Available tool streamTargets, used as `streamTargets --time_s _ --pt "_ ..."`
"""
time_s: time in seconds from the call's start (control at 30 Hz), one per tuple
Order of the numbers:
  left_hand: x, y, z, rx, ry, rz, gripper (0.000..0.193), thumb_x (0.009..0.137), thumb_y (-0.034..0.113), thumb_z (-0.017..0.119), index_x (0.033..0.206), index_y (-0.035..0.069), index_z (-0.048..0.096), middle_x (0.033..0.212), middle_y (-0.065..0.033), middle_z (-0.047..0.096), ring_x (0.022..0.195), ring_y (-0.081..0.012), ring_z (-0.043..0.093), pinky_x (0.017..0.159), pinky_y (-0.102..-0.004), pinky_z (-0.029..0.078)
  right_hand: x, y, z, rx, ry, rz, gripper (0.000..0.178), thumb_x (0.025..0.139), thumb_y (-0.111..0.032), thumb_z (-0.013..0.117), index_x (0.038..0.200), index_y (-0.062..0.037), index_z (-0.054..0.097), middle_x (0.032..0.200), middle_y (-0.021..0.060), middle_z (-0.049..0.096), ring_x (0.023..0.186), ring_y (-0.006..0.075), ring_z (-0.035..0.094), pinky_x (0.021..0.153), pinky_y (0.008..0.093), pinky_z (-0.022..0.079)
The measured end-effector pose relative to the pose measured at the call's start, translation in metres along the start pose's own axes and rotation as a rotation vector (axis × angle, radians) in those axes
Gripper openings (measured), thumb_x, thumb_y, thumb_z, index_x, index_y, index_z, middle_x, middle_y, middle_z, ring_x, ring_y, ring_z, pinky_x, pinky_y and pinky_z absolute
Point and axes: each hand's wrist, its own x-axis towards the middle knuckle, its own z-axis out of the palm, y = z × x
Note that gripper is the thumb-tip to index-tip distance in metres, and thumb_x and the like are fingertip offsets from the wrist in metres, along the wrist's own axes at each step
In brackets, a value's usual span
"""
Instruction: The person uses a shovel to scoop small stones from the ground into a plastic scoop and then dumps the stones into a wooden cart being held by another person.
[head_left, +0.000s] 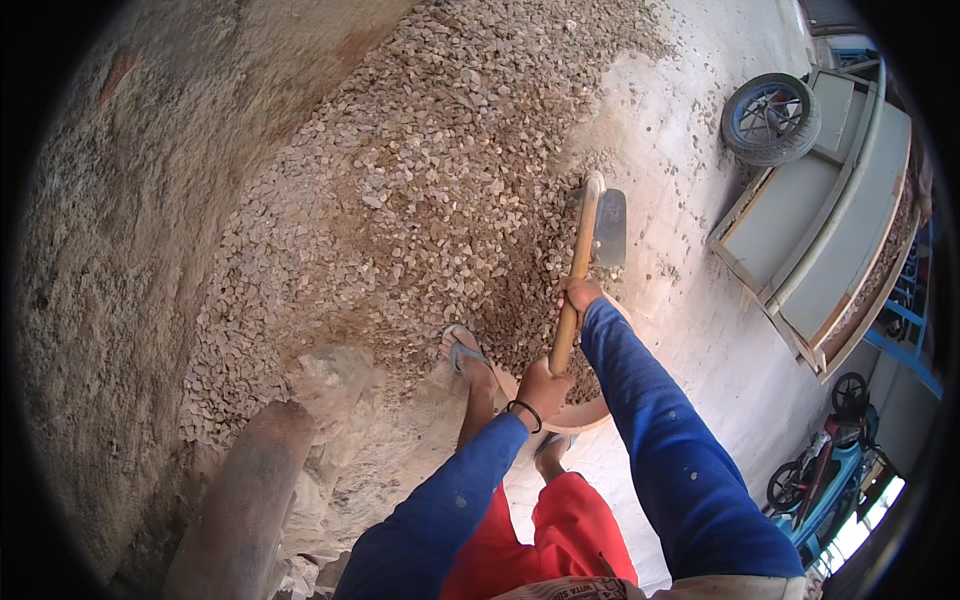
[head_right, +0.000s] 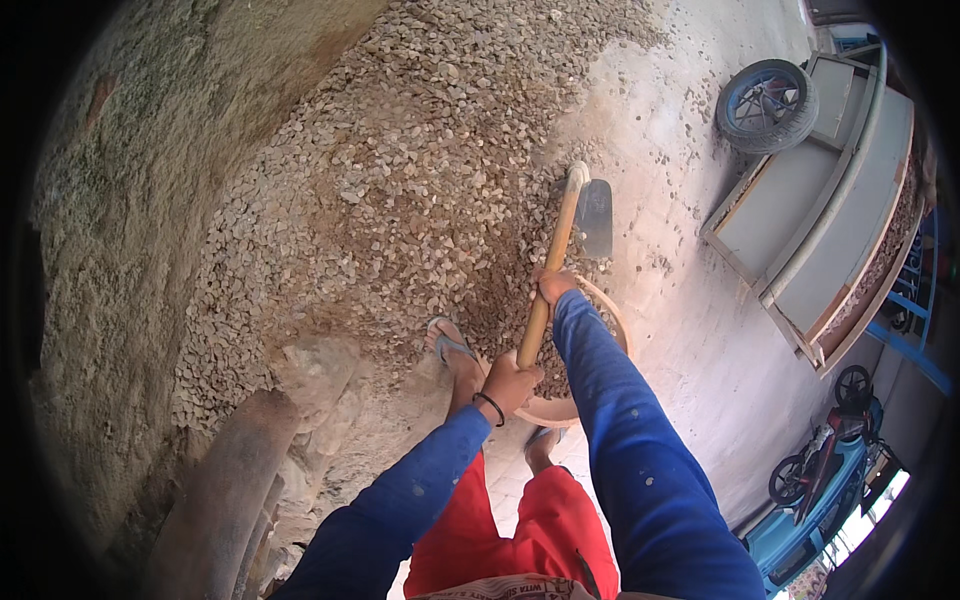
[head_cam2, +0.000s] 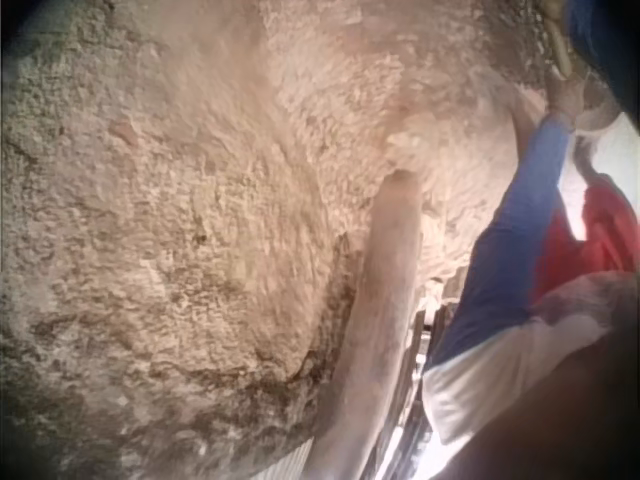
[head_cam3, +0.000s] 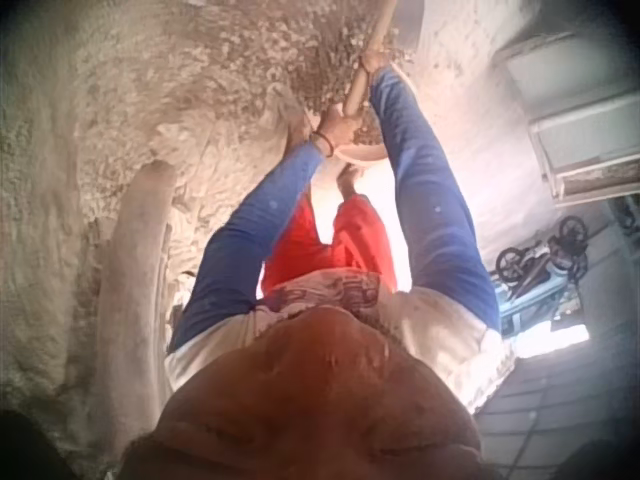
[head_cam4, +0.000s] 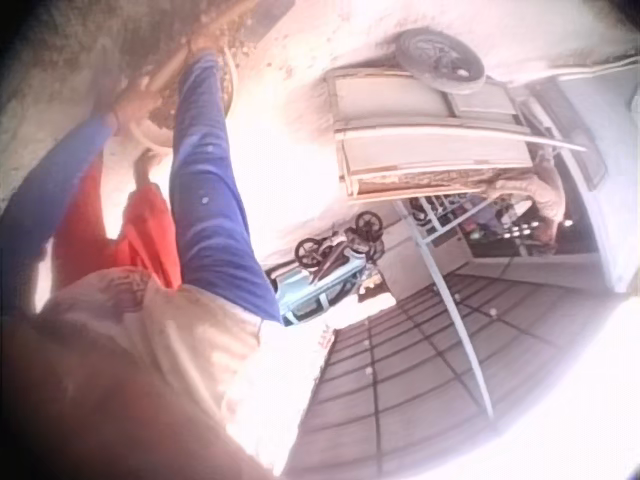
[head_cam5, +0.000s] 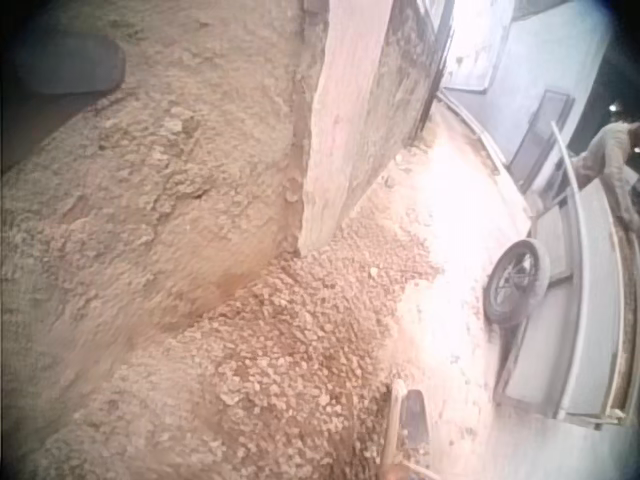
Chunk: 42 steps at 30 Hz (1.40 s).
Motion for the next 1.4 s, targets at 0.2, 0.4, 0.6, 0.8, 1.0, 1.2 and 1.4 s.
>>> streamTargets --time_s 0.2,0.4,0.6,0.8,1.0,1.2,1.4 --pt "-0.065 -0.092 -0.009 0.359 0.348 0.122 0.035 0.078 0.010 0.065 0.106 -0.008 0.054 0.078 -0.0145 0.062 0.071 -0.0250 0.065 0.066 -0.0355 0.051 -0.058 0.064 0.052 0.090 -0.242 0.040 0.008 0.078 -0.007 0.063 0.078 -0.0047 0.055 0.055 0.0060 0.051 0.042 0.0190 0.051 0.038 0.0366 0.047" --pt "-0.110 -0.138 0.039 0.198 0.216 0.145 0.027 0.079 0.009 0.062 0.101 -0.004 0.055 0.073 -0.0129 0.061 0.061 -0.0221 0.063 0.055 -0.0359 0.050 -0.102 0.121 0.004 0.139 -0.323 0.014 0.016 0.080 -0.009 0.063 0.070 -0.0071 0.051 0.057 0.0034 0.051 0.043 0.0164 0.050 0.040 0.0351 0.048" --pt "-0.225 -0.202 0.132 0.373 0.247 0.049 0.034 0.076 0.017 0.065 0.098 -0.005 0.051 0.074 -0.0187 0.061 0.070 -0.0298 0.064 0.063 -0.0422 0.050 -0.199 0.227 -0.094 0.148 -0.214 0.031 0.012 0.082 -0.009 0.060 0.087 -0.0087 0.049 0.061 0.0037 0.051 0.045 0.0143 0.052 0.038 0.0322 0.047" --pt "-0.274 -0.217 0.151 0.375 0.107 -0.129 0.039 0.077 0.023 0.064 0.101 -0.004 0.050 0.081 -0.0261 0.065 0.079 -0.0402 0.067 0.071 -0.0453 0.053 -0.251 0.258 -0.131 0.260 -0.134 0.065 0.016 0.080 -0.006 0.061 0.090 -0.0074 0.048 0.058 0.0053 0.051 0.037 0.0164 0.050 0.033 0.0313 0.047" --pt "-0.040 -0.095 0.080 0.556 0.032 0.396 0.044 0.075 0.021 0.066 0.106 -0.007 0.051 0.085 -0.0285 0.063 0.084 -0.0400 0.065 0.072 -0.0431 0.051 -0.099 0.066 -0.099 0.372 0.056 -0.287 0.019 0.085 -0.015 0.061 0.096 -0.0063 0.048 0.066 0.0044 0.050 0.046 0.0158 0.051 0.037 0.0323 0.047" --pt "0.162 0.090 0.003 0.547 -0.044 0.536 0.039 0.074 0.018 0.067 0.105 -0.003 0.057 0.089 -0.0247 0.065 0.085 -0.0367 0.065 0.075 -0.0417 0.051 0.064 -0.129 -0.044 0.258 0.367 -0.504 0.026 0.085 -0.014 0.062 0.101 -0.0054 0.043 0.069 0.0068 0.051 0.054 0.0205 0.055 0.045 0.0387 0.052" --pt "0.182 0.157 -0.073 0.731 0.006 0.431 0.039 0.074 0.020 0.070 0.104 -0.004 0.058 0.091 -0.0238 0.066 0.087 -0.0359 0.066 0.077 -0.0436 0.052 0.120 -0.192 0.023 -0.028 0.590 -0.327 0.046 0.077 -0.011 0.064 0.114 0.0087 0.045 0.089 0.0196 0.061 0.067 0.0265 0.064 0.053 0.0394 0.053"
